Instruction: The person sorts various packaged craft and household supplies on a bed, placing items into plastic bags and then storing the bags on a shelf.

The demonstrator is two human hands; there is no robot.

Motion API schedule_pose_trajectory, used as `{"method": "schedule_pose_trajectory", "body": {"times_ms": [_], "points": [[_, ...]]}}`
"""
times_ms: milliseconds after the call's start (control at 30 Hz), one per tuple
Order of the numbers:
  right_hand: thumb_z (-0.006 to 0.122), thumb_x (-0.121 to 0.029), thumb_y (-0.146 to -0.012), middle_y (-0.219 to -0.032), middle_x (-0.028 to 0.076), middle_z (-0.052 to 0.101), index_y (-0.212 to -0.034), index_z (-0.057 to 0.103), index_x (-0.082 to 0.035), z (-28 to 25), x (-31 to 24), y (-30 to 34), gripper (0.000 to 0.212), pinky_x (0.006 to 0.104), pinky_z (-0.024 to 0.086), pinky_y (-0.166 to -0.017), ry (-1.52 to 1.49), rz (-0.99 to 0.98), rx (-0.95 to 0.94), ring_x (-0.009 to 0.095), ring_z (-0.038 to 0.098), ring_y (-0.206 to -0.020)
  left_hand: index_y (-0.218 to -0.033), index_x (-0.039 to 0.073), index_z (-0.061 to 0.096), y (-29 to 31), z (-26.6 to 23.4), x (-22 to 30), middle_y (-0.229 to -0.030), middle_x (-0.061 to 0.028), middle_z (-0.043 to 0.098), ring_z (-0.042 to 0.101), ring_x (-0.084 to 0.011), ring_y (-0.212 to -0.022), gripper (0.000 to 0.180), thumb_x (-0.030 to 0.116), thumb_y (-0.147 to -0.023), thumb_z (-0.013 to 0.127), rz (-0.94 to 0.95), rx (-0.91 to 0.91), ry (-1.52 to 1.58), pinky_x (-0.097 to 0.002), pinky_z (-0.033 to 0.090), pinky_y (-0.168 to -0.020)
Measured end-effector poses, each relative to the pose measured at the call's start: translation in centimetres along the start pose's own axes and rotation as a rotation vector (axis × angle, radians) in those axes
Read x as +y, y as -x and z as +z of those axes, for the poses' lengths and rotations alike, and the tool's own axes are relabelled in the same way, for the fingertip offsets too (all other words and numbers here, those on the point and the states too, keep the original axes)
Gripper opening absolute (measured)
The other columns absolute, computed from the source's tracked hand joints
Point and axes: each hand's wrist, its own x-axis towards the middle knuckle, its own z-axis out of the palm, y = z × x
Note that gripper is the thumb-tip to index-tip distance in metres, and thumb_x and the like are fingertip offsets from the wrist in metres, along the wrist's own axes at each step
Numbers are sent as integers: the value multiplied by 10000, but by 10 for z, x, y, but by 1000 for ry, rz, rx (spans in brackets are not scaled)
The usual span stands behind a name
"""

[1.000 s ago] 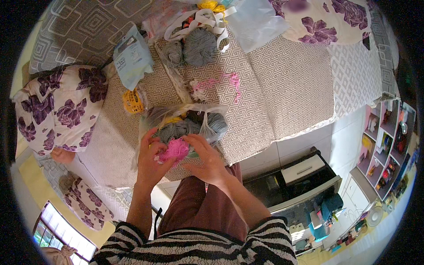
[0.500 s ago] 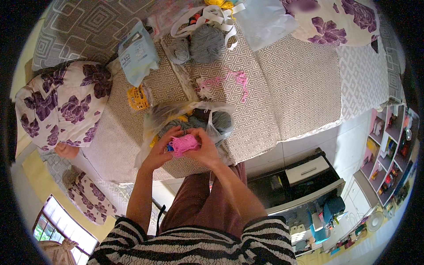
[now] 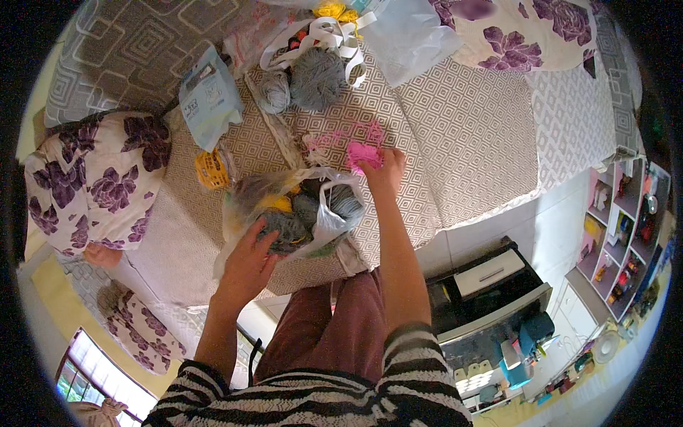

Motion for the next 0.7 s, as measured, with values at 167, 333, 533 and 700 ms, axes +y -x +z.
{"method": "schedule_pose_trajectory", "body": {"times_ms": [167,333,533,700], "points": [[678,-145,-600,-824,134,586,-890,553,-15,3,-13,-11,341,371,460,-670,-97,178,-89,281,566,-720,-1066,40,489,-13,-31,29,-1191,-131,404,442,-307,-1042,363,86,-714,567,-40,-19,285,-345,385,-851],[618,-19,-609,-785,80,590,-895,559,41,-53,-14,2,298,264,448,-614,-638,430,-469,144,552,-693,-1203,53,348,-67,-12,51,-1218,-147,356,363,-300,-1118,604,31,-648,585,353,-11,279,-389,314,-920],[693,-15,-515,-857,45,549,-863,567,-11,-125,-56,40,370,267,441,-648,-530,269,-670,147,531,-769,-1291,100,193,-108,33,61,-1232,-131,353,333,-315,-1143,830,76,-606,662,557,-45,155,-457,254,-947],[721,-27,-502,-1054,53,481,-857,522,-74,-146,-71,54,410,263,437,-679,-715,87,-586,135,497,-857,-1300,0,32,-106,42,67,-714,-191,559,546,-339,-700,905,130,-639,636,458,-265,524,-390,416,-591]]}}
